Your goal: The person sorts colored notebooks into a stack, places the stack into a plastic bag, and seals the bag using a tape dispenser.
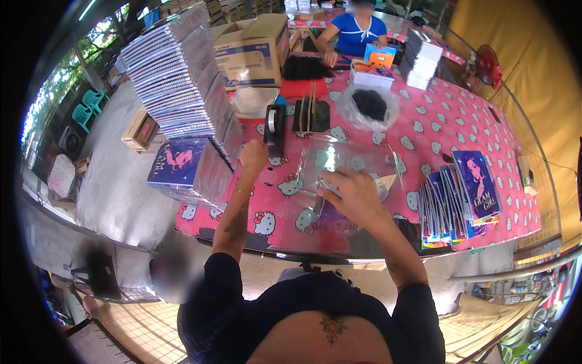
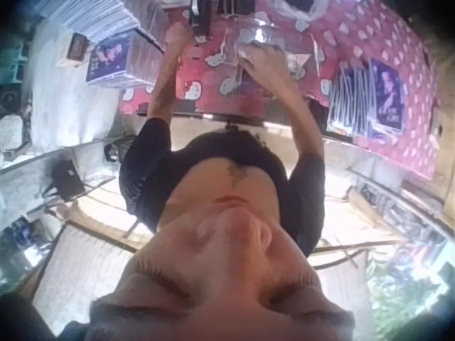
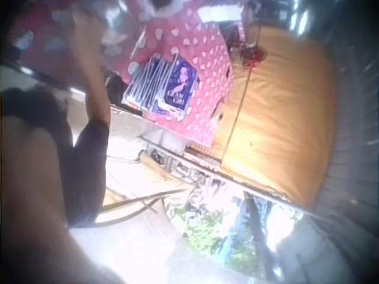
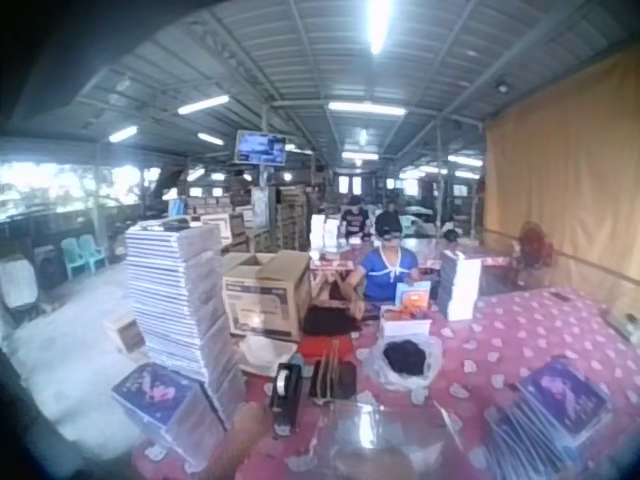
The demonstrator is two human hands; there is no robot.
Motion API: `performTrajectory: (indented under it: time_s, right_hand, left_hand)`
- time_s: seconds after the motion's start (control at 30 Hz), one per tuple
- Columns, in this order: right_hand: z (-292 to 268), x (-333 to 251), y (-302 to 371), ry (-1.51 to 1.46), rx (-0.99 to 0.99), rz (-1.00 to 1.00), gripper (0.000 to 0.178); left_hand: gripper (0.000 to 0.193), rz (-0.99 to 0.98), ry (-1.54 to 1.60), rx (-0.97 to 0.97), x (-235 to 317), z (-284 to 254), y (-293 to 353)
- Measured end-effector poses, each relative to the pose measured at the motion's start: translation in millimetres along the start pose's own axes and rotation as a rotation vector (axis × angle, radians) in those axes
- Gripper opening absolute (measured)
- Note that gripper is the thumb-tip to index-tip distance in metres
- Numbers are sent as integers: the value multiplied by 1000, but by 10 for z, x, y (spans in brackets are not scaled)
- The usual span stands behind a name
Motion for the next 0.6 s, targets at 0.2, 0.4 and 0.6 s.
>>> performTrajectory:
  time_s: [0.2, 0.4, 0.6]
  right_hand:
    - [-13, -29, -94, 43, -41, 31, 38]
    - [-169, 64, -43, 79, -108, 17, 42]
    - [-758, 769, 539, -196, 270, 191, 56]
  left_hand:
    - [32, 317, 1215, -588, 1125, -524, 860]
    - [21, 726, 726, -489, 1510, -654, 819]
    - [17, 730, 725, -372, 1555, -740, 903]
Point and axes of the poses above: each hand's wrist, its own y-axis away from the middle knuckle, its own z-axis out of the palm, x = y × z, the point moved 4 cm from there along -y, towards the middle knuckle, and after that the axes turned 8 degrees about y, right-handed, at the moved point
